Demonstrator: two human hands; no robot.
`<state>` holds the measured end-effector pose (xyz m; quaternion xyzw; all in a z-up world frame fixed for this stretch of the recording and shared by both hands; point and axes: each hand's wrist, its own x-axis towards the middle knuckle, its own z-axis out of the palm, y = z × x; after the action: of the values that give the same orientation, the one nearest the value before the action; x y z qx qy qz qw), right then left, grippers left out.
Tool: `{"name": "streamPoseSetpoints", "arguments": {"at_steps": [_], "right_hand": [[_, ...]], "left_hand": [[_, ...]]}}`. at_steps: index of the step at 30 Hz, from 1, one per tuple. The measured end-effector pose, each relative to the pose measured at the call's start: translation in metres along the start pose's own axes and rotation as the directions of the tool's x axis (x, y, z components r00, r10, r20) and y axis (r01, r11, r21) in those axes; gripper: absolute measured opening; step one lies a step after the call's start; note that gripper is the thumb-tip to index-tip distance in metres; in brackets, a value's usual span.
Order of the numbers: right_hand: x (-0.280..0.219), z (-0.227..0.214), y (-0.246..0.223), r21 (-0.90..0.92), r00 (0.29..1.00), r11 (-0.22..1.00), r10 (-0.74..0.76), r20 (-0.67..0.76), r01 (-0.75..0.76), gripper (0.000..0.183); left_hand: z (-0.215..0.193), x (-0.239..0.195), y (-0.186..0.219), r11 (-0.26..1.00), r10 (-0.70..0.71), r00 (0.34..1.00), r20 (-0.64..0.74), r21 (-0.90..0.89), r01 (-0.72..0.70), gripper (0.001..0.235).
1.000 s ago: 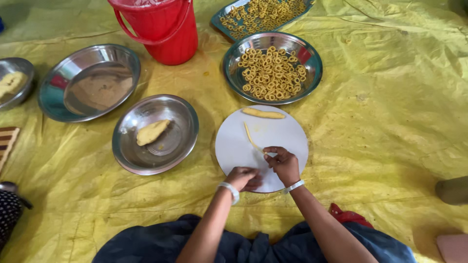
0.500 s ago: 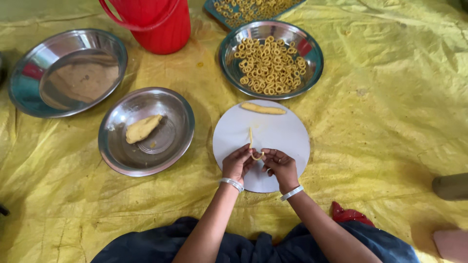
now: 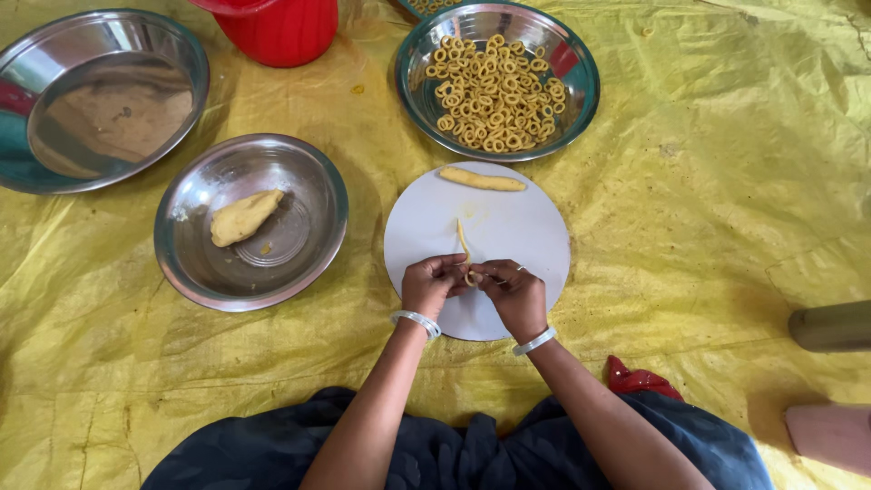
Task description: The person rolls small pieces of dough into thin ropes on a white board, then joins the ends to form rings. The finished rings are placed into a metal bowl. The process is repeated continuously with new dough pieces.
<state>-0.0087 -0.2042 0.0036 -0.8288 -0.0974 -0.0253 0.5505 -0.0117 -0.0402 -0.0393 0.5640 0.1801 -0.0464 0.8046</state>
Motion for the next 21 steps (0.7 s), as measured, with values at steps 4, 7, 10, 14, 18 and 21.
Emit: {"name": "streamPoseSetpoints", "arguments": {"at_steps": [4,7,10,14,18,21], "right_hand": [[-0.001,-0.003,-0.014,-0.125,0.999,0.992,0.033,-0.007,-0.034,0.016],[-0.002,-0.004,-0.020,-0.106,0.999,0.993,-0.047,-0.001,0.047,0.027],[-0.002,-0.003,-0.023,-0.106,0.998,0.992,-0.064,0.012,0.065,0.030],[-0.003,-0.002,-0.023,-0.153,0.993,0.981,-0.113,0.020,0.115,0.030],[-0.004,-0.002,-0.022,-0.144,0.995,0.985,-0.092,0.037,0.096,0.027],[-0.002,-0.003,-0.022,-0.139,0.996,0.987,-0.074,0.044,0.079,0.023]], "left_hand": [[0.002,-0.004,0.013,0.999,0.042,0.999,0.007,0.033,-0.042,0.024],[0.003,-0.008,0.019,0.980,0.070,0.997,0.032,0.182,-0.075,0.028],[0.004,-0.010,0.025,0.933,0.094,0.994,0.053,0.345,-0.106,0.031],[0.004,-0.011,0.028,0.921,0.051,0.995,0.086,0.380,-0.081,0.036],[0.001,-0.011,0.032,0.947,-0.011,0.994,0.104,0.321,-0.023,0.044],[0.001,-0.013,0.035,0.925,-0.027,0.993,0.114,0.378,-0.018,0.055]]}}
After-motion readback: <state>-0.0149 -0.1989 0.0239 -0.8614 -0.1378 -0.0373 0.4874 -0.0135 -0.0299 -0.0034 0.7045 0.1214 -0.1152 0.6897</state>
